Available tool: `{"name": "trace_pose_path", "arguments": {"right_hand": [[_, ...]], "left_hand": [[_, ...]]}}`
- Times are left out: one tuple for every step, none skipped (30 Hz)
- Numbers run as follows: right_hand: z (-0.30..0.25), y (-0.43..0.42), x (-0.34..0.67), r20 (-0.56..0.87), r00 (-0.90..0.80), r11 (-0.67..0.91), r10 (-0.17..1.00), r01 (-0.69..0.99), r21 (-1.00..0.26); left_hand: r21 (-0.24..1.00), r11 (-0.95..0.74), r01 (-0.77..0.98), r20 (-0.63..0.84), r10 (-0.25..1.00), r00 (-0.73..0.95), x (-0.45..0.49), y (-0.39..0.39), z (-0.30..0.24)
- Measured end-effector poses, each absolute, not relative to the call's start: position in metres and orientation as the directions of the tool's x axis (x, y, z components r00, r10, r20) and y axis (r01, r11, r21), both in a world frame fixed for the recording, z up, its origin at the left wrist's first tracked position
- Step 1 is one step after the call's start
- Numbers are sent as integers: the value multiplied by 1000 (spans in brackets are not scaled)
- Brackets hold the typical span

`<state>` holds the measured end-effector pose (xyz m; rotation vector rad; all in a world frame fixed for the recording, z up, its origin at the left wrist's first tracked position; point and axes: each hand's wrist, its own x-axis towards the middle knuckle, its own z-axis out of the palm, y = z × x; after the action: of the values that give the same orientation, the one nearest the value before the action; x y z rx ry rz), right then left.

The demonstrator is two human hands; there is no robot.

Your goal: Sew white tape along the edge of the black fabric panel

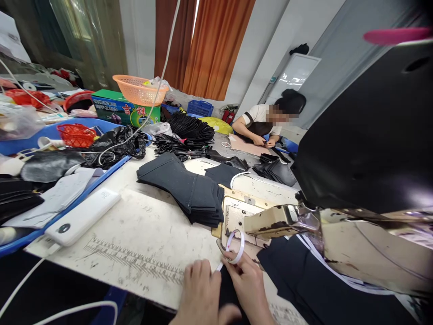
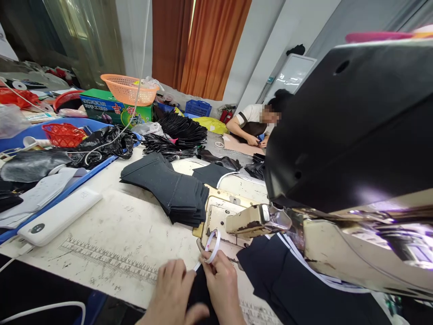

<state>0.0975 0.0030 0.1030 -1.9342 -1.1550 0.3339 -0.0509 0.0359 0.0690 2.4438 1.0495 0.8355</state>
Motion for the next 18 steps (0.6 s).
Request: {"name": "trace_pose_path", "arguments": {"right_hand": [[105,2,97,165,547,-222,821,572,-790],[109,1,97,146,554,-221,819,542,-811],[112,-1,96,126,564,-224,816,510,-831],[116,-2,96,106,573,-228,813,479,-848],[120,-3,96,89,583,-231,808,452,-861],[123,-4,95,79,590,-233,803,433,-871],[126,-5,95,66,596,-234,801,412,-881],[129,-6,94,44,601,-237,798,380,-894],[131,-7,94,15,605,-241,796,339,-909],[132,-8,93,-17,609,-244,793,293,-925],[133,-9,93,-45,611,-245,790,248,-937],[133,-10,92,-62,611,-239,789,213,-947],[132,-11,92,-64,609,-227,790,194,-954],[131,-12,92,-51,608,-211,792,195,-958],[130,-14,93,-34,605,-195,795,203,-959],[129,-15,94,-15,603,-180,797,214,-960],[128,-16,95,6,601,-165,799,229,-959],[126,-18,96,32,601,-148,798,248,-957]], "left_hand": [[632,-592,500,285,778,560,-49,44,77],[719,-522,459,204,789,579,-47,52,85],[783,-465,413,142,780,609,-45,60,92],[835,-411,366,93,760,643,-43,67,99],[879,-352,320,52,739,672,-41,72,106],[918,-280,281,9,724,690,-39,75,111],[946,-202,252,-33,716,698,-38,77,116],[965,-129,229,-70,715,696,-37,78,121],[974,-71,214,-98,721,686,-36,77,125],[978,-37,206,-115,728,676,-36,76,128],[978,-26,207,-123,731,671,-36,75,131],[977,-28,212,-124,732,670,-36,74,133],[976,-38,215,-120,732,671,-37,72,135],[975,-46,218,-116,730,673,-37,71,137],[974,-52,220,-114,728,676,-37,70,138],[974,-52,221,-116,724,680,-37,69,138],[974,-52,219,-116,720,685,-37,68,138],[975,-52,216,-114,717,688,-37,68,138]]}}
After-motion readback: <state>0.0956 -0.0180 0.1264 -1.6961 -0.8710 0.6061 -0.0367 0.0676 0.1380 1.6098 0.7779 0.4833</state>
